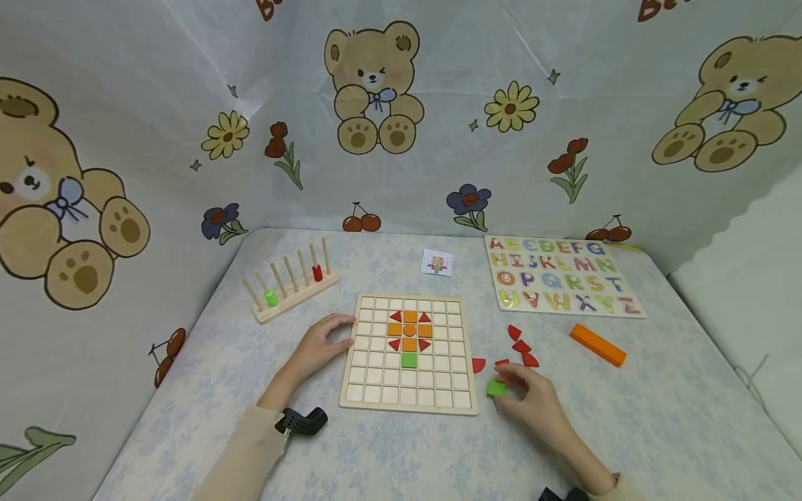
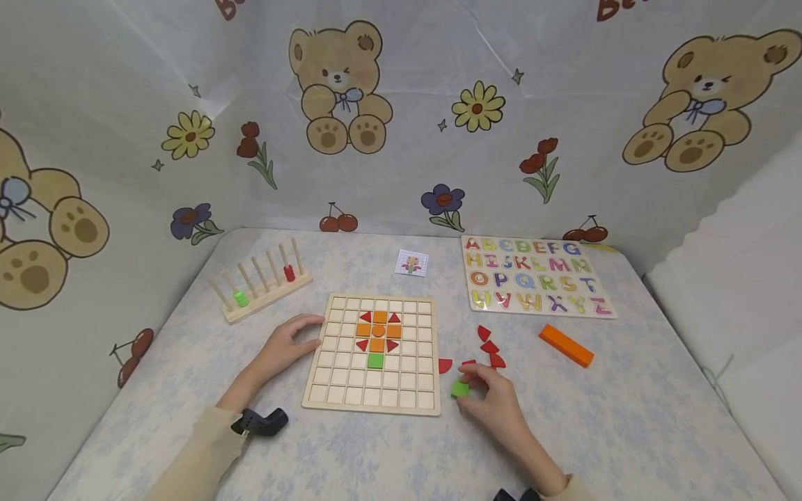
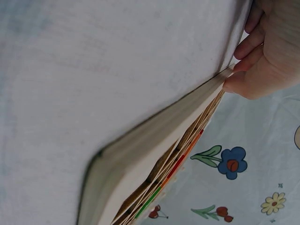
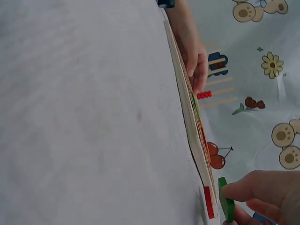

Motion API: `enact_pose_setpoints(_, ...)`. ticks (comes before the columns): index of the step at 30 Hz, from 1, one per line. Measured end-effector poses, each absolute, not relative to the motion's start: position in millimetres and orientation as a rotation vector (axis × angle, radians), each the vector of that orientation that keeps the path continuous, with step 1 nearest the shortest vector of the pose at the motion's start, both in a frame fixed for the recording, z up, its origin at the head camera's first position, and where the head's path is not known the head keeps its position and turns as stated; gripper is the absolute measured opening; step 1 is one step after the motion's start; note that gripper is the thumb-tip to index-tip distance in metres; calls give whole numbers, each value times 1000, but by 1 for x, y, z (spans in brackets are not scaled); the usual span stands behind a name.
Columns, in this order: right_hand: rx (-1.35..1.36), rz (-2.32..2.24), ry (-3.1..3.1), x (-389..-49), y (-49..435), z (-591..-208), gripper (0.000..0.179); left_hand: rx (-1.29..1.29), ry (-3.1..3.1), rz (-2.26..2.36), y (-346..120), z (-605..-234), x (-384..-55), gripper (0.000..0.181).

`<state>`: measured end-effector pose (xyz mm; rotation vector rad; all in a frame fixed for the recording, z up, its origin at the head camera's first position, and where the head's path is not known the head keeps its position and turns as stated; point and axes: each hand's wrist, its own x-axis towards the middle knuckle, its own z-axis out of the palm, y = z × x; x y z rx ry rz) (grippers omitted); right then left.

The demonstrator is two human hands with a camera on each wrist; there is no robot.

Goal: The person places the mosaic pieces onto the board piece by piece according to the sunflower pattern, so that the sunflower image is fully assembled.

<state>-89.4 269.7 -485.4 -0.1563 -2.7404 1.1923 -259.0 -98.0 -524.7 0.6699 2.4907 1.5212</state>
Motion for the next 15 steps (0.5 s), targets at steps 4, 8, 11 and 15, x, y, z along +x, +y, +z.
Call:
enact_pose_setpoints(4, 12, 1253, -2676, -100, 251, -479, 39, 669, 2488, 1523, -100, -526, -260, 44)
enact_pose_setpoints(8, 224, 1337, -2633, -114, 224, -477, 36, 668, 2505, 1503, -100, -528, -261, 43)
enact_pose_setpoints(11, 379, 1383, -2642, -126, 204, -482, 33, 667, 2505, 1508, -100, -527, -260, 44)
enact_pose_setpoints(15, 530, 1394, -2661, -141, 185, -490, 29, 677, 2485, 1522, -100, -523, -259, 45)
